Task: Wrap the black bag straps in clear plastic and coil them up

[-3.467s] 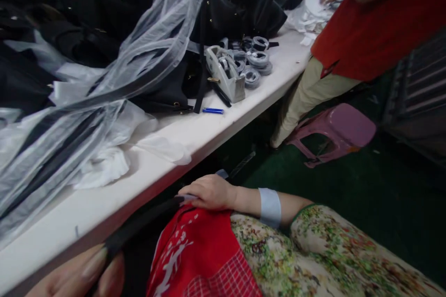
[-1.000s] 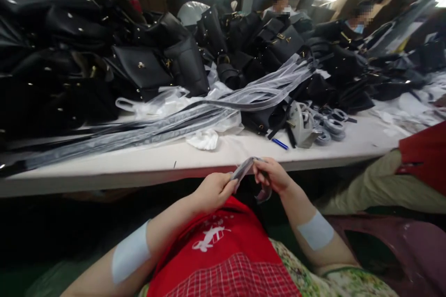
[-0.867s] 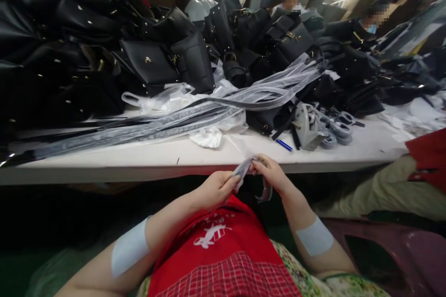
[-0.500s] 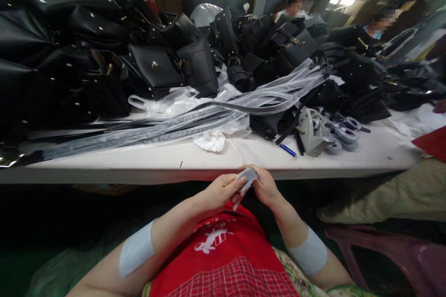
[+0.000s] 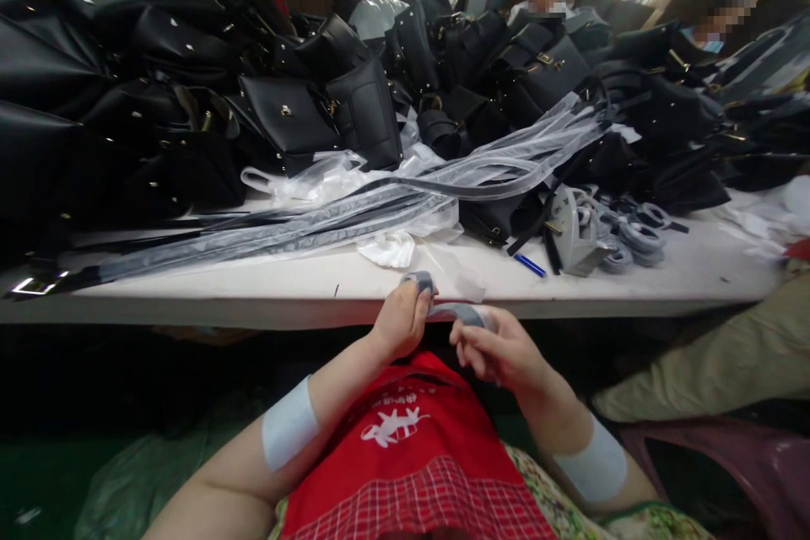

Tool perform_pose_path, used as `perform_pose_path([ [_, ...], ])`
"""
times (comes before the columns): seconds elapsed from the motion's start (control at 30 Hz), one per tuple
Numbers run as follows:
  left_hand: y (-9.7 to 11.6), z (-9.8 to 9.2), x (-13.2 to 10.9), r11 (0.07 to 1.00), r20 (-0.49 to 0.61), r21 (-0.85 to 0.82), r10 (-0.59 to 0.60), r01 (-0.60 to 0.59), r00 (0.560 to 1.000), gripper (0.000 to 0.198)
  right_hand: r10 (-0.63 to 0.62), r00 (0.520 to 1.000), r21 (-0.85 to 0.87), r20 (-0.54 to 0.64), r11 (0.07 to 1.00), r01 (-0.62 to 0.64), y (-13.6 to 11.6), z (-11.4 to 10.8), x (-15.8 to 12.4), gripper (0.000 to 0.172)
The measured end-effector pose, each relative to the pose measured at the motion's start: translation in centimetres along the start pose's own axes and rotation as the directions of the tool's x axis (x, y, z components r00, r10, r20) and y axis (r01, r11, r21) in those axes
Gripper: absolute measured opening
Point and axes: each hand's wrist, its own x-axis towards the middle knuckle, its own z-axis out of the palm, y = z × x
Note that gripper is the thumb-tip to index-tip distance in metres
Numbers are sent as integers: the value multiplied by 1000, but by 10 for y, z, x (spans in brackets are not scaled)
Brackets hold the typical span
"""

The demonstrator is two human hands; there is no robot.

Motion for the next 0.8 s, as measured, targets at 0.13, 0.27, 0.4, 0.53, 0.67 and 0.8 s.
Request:
perform_pose_path([
  [0.13, 15, 0, -11, 970, 203, 198, 99, -140, 974, 28, -51, 972, 35, -227, 998, 61, -9, -32, 4, 29],
  [0.27, 30, 0, -7, 972, 362, 228, -34, -54, 932, 29, -20, 951, -52, -307, 999, 4, -2, -47, 4, 32],
  [0.4, 32, -1, -3, 986, 417, 168, -79, 9, 906, 32, 25, 938, -108, -346, 992, -67, 9, -57, 1, 35],
  [0.53, 34, -3, -4, 947, 566, -122, -180, 298, 805, 47, -68, 931, -407, -359, 909, -90, 13, -64, -2, 29],
  [0.67, 44, -4, -2, 617, 720, -450, -178, 646, 671, 55, -459, 868, -835, -192, 541, 102, 16, -50, -4, 51],
  [0.8, 51, -4, 12, 182, 708, -647, -218, 740, 672, 50, -283, 958, -748, -42, 645, 157, 33, -16, -2, 26],
])
